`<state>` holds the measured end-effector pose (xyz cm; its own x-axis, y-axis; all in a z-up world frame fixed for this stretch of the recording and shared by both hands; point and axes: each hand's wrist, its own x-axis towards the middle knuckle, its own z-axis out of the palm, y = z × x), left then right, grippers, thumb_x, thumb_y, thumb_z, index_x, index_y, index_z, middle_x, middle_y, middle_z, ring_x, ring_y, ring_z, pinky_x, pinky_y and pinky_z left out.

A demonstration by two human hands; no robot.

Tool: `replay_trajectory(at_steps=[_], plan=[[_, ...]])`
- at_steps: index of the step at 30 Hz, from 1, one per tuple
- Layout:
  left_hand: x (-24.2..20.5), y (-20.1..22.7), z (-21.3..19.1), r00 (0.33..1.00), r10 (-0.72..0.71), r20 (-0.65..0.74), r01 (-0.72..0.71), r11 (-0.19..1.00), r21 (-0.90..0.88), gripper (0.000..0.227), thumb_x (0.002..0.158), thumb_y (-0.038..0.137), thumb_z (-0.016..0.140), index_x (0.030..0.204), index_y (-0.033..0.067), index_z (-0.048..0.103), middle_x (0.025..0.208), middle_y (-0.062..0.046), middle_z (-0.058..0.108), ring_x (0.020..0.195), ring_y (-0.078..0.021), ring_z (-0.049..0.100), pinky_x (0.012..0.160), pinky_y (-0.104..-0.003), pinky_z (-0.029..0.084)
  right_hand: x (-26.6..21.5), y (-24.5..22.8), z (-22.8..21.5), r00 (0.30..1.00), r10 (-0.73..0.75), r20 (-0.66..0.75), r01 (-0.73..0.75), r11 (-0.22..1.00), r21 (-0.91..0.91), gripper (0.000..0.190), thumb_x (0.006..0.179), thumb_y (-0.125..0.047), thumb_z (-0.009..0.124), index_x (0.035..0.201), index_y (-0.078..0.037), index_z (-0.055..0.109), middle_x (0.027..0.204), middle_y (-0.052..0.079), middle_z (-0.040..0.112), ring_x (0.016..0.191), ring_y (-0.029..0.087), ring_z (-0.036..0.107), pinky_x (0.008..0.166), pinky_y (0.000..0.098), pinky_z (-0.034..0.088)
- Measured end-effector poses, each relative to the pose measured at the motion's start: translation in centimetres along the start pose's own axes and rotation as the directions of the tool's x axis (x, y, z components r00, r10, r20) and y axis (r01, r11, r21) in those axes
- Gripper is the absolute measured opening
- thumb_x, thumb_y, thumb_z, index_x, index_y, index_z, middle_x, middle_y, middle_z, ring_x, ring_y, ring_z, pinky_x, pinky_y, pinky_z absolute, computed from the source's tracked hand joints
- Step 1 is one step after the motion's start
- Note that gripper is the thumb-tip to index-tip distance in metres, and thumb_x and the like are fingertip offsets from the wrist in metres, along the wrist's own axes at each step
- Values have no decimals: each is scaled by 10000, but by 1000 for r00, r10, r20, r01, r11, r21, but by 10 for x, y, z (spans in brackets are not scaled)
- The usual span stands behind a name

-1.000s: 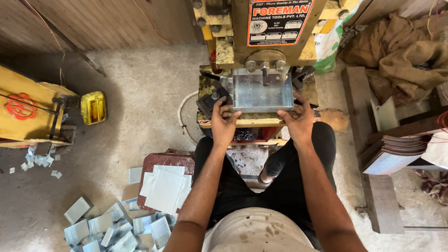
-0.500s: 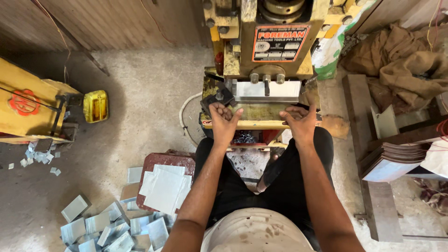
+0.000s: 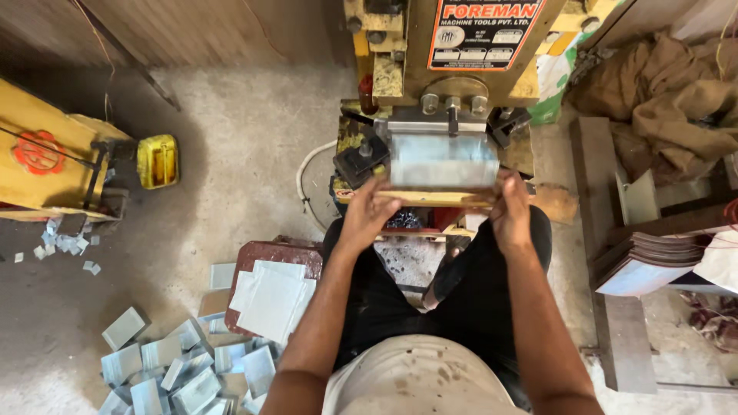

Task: The person places rectangular metal sheets into a hydraulic press machine, operates the lever to cut the sheets, and then removes the cut pieces. The cut pieces are placed on a nearby surface.

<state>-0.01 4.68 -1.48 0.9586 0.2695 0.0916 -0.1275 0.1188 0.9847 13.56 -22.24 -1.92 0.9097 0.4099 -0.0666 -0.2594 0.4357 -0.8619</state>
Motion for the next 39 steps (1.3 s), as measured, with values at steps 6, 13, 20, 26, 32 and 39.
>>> replay_trajectory(at_steps=[6,13,20,26,32,39], plan=[[-42,-38,-19,959,-274,-72,280,955,98,699,1011,588,472,1250,-40,662,1150,-141,754,901,-182,743,753,-291,586,-28,36,16,963,74,-261,-125,975,-185,685,915,-66,561,1451,-155,143,1030,166,624,725,322,716,595,418,623],[-86,-7,-61,899,-390,-198,436,837,331,645,1038,524,543,824,-56,728,691,-143,710,510,-174,629,471,-332,486,-77,61,45,988,57,144,-12,955,-298,618,975,-61,629,1433,-19,216,1097,244,634,762,337,701,633,433,624],[-196,-110,-148,673,-501,-544,670,724,163,520,987,362,594,744,-89,685,574,-167,671,461,-248,681,474,-379,558,-67,85,99,685,509,521,-202,820,-536,709,1050,-570,466,1441,21,462,1291,204,663,1090,284,698,903,416,581],[-355,-174,-213,295,-583,-757,404,794,-455,452,964,232,613,896,-210,680,772,-283,724,616,-357,751,592,-453,665,-62,105,122,585,634,506,-178,708,-683,690,1051,-555,400,1393,26,541,1262,206,685,1084,282,682,942,401,554],[-412,-183,-207,245,-725,-644,-118,637,-762,618,1026,507,358,1399,24,456,1205,-201,694,973,-407,703,791,-493,624,-60,110,121,600,652,463,-211,688,-695,671,1060,-545,398,1383,21,558,1247,192,694,1096,269,687,945,400,564],[-358,-209,-200,-51,-739,-672,381,608,-697,707,977,461,607,1520,89,349,1394,-131,518,1203,-352,525,928,-633,545,-66,100,114,660,648,380,-226,654,-722,594,1052,-476,450,1368,9,584,1232,176,703,1083,256,695,933,397,566]])
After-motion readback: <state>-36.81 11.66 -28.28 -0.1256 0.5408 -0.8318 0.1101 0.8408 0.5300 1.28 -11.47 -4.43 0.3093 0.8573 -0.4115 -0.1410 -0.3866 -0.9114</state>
